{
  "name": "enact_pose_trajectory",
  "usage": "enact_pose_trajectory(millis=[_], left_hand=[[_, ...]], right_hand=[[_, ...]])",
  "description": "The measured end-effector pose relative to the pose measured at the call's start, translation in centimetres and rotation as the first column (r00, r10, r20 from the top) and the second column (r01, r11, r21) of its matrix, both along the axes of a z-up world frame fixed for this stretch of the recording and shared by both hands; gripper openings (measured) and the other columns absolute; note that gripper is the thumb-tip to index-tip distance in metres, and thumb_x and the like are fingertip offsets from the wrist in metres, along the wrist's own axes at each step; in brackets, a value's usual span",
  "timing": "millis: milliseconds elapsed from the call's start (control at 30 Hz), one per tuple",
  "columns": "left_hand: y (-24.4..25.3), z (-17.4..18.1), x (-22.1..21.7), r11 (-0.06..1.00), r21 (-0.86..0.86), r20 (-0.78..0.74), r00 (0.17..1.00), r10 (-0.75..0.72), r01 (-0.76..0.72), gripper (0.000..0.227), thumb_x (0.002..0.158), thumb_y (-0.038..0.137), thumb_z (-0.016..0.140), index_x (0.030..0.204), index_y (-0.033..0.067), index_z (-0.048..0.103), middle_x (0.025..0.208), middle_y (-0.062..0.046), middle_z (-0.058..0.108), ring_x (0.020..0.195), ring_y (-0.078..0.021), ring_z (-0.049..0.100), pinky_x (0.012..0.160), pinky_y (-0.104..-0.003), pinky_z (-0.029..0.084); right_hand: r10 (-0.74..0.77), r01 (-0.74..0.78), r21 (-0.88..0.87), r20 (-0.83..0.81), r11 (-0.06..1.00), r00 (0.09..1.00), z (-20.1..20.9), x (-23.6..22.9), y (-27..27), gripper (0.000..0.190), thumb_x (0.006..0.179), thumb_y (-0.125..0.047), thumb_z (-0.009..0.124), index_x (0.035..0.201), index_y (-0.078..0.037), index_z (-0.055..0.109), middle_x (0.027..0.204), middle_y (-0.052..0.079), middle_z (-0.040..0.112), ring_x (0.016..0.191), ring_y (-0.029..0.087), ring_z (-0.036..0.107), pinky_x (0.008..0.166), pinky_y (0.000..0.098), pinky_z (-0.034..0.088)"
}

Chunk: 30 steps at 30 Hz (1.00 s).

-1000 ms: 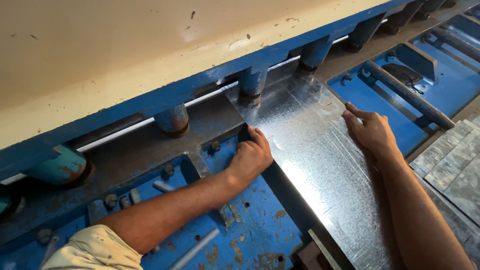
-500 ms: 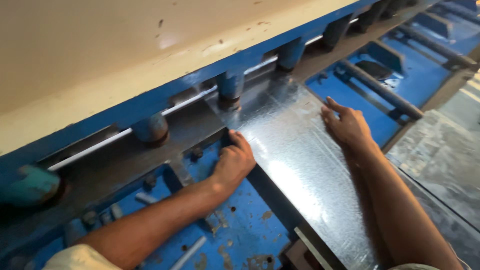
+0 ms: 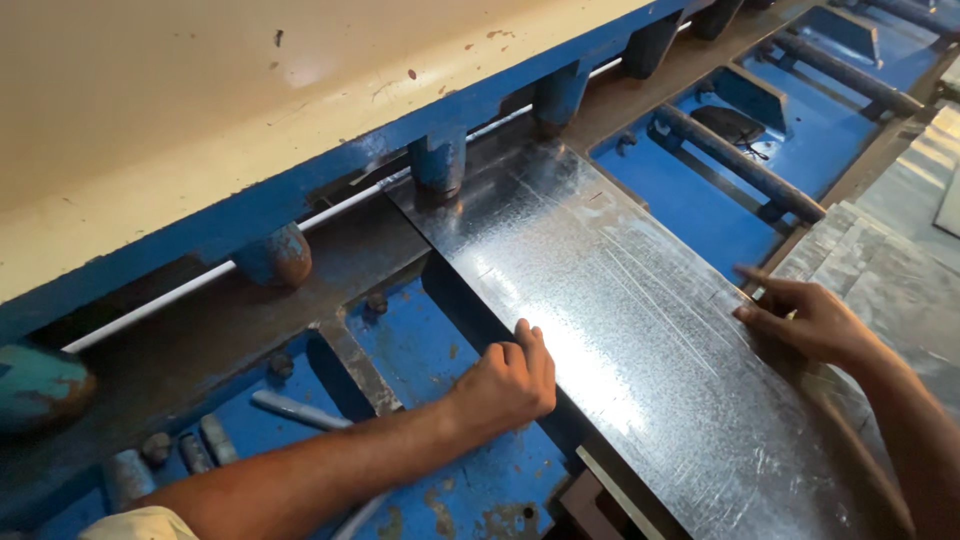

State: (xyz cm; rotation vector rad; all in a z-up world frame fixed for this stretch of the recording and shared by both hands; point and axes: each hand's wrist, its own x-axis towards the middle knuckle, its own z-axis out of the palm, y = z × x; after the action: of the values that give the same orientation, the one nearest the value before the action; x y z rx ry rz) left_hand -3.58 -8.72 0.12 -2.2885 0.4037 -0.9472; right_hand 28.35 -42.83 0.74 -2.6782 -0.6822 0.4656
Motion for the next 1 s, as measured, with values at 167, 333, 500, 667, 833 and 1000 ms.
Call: enact_pose_trajectory(millis=[167,333,500,667,833,1000], left_hand=[[0.4,-0.5,0.4,0.999,-0.036,-0.019,1.0,0.004,-0.004,0.027,0.082,0.004,0.07,0.105,-0.0082,0.076,0.087,-0.025,0.073,0.053,-0.0113,0.058,0.045,-0.022,0.042],[3.1,-0.9,1.9,0.99,-0.094,-0.028,0.994,0.103,-0.106,0.022,0.078,0.004,0.072,0.099,-0.0015,0.077,0.088,-0.02,0.075,0.057,-0.0124,0.061,0.047,-0.024,0.044],[7.2,-1.0,3.5,0.968,-0.147,-0.033,0.979,0.201,-0.203,0.014,0.078,0.006,0.072,0.091,0.001,0.076,0.096,-0.021,0.076,0.067,-0.018,0.068,0.051,-0.029,0.05],[10.2,-0.8,4.1,0.945,-0.149,0.008,0.955,0.297,-0.292,0.019,0.082,0.01,0.067,0.094,0.0004,0.076,0.102,-0.021,0.075,0.083,-0.0245,0.073,0.058,-0.032,0.055],[7.3,-1.8,3.5,0.96,-0.187,0.033,0.976,0.216,-0.206,0.034,0.078,0.01,0.065,0.108,-0.0008,0.076,0.105,-0.026,0.073,0.09,-0.0386,0.075,0.066,-0.038,0.062],[6.9,-2.9,3.5,0.971,-0.101,0.015,0.976,0.219,-0.216,0.033,0.086,0.001,0.068,0.116,-0.0125,0.072,0.106,-0.033,0.071,0.094,-0.042,0.073,0.077,-0.042,0.063]], right_hand=[[-0.03,0.031,0.045,-0.017,0.998,0.999,-0.1,-0.4,1.7,0.071,0.087,-0.043,0.068,0.155,-0.035,0.051,0.106,0.008,0.081,0.086,0.025,0.073,0.085,0.0432,0.056],[0.013,-0.017,0.172,0.024,0.985,1.0,0.9,-0.5,5.7,0.067,0.088,-0.04,0.071,0.153,-0.029,0.056,0.093,0.014,0.08,0.084,0.021,0.071,0.081,0.04,0.057],[0.016,-0.022,0.275,0.024,0.961,1.0,2.3,-0.8,11.8,0.073,0.087,-0.034,0.074,0.157,-0.028,0.051,0.095,0.014,0.077,0.084,0.021,0.068,0.084,0.0397,0.056],[0.022,-0.042,0.32,0.067,0.947,0.998,3.1,-0.5,16.3,0.095,0.083,-0.038,0.078,0.165,-0.024,0.032,0.103,0.02,0.077,0.093,0.023,0.07,0.091,0.0391,0.053],[-0.044,0.027,0.235,0.068,0.972,0.997,3.1,-0.3,16.9,0.099,0.083,-0.045,0.078,0.167,-0.025,0.029,0.111,0.024,0.075,0.095,0.026,0.071,0.092,0.0423,0.052],[-0.06,0.064,0.186,-0.027,0.98,0.998,3.2,-1.5,15.3,0.078,0.089,-0.048,0.071,0.161,-0.03,0.046,0.102,0.026,0.081,0.085,0.029,0.072,0.088,0.0442,0.056]])
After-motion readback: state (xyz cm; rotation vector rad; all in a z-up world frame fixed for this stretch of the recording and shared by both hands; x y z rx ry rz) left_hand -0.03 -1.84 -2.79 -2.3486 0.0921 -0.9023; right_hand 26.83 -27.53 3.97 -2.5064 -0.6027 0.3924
